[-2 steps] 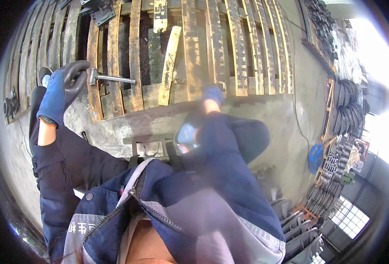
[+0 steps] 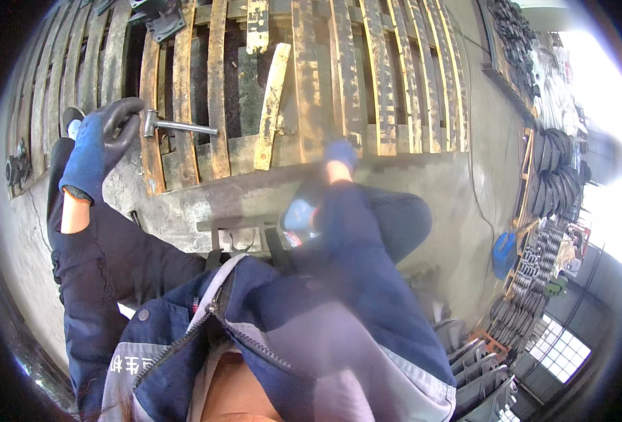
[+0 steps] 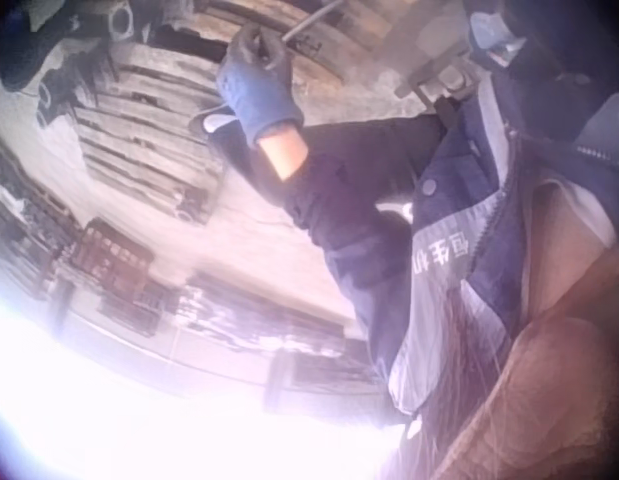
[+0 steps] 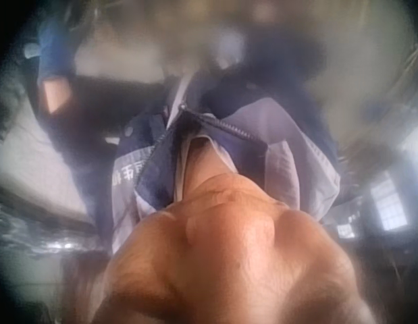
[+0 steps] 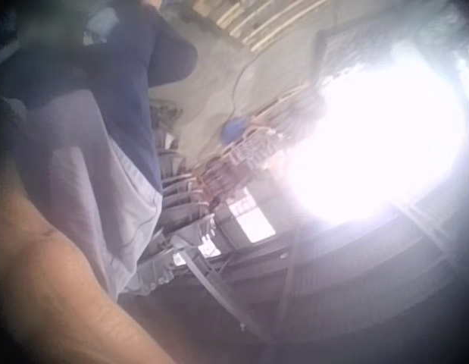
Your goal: The person sits on the floor and cleans a dark metal part using a hammer to tap it and a cloth to wipe its surfaces. The person repeatedly turns the part over and wipes different sides, then places it on a wooden pallet.
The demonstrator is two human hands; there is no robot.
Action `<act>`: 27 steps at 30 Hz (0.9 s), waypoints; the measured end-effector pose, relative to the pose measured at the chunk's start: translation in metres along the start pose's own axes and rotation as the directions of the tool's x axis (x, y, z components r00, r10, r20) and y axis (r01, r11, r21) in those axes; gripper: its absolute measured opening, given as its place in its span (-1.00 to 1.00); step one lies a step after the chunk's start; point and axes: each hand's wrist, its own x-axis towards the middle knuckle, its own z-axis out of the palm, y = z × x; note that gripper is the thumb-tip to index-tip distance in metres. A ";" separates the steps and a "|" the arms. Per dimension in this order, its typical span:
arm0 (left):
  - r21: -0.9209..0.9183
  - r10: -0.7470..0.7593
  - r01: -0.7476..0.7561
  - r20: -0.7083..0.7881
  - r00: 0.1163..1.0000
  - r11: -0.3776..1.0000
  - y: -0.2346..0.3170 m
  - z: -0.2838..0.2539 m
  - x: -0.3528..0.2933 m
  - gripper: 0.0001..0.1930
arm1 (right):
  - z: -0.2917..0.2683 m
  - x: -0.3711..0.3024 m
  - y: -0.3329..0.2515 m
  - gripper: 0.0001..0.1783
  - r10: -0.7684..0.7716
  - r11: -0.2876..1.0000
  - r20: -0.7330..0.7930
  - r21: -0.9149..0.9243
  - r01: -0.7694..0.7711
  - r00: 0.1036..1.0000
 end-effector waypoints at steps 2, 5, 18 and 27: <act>-0.002 -0.021 0.021 -0.007 1.000 1.000 -0.002 0.000 -0.002 -0.75 | 0.024 0.025 0.006 -0.59 -0.066 0.994 0.034 -0.088 0.069 0.997; 0.002 -0.029 0.029 -0.007 1.000 1.000 -0.001 0.000 -0.004 -0.75 | 0.048 0.072 0.010 -0.58 -0.251 0.887 0.297 -0.310 0.342 0.921; 0.042 0.068 -0.068 -0.014 0.998 0.997 -0.006 0.020 0.001 -0.70 | -0.006 0.033 -0.018 -0.70 -0.565 0.802 -0.101 0.170 0.573 0.819; -0.902 -0.214 -0.001 -0.104 0.971 0.432 0.105 0.090 -0.045 -0.59 | -0.125 -0.214 -0.076 -0.60 -0.992 0.027 -0.010 0.958 0.285 0.127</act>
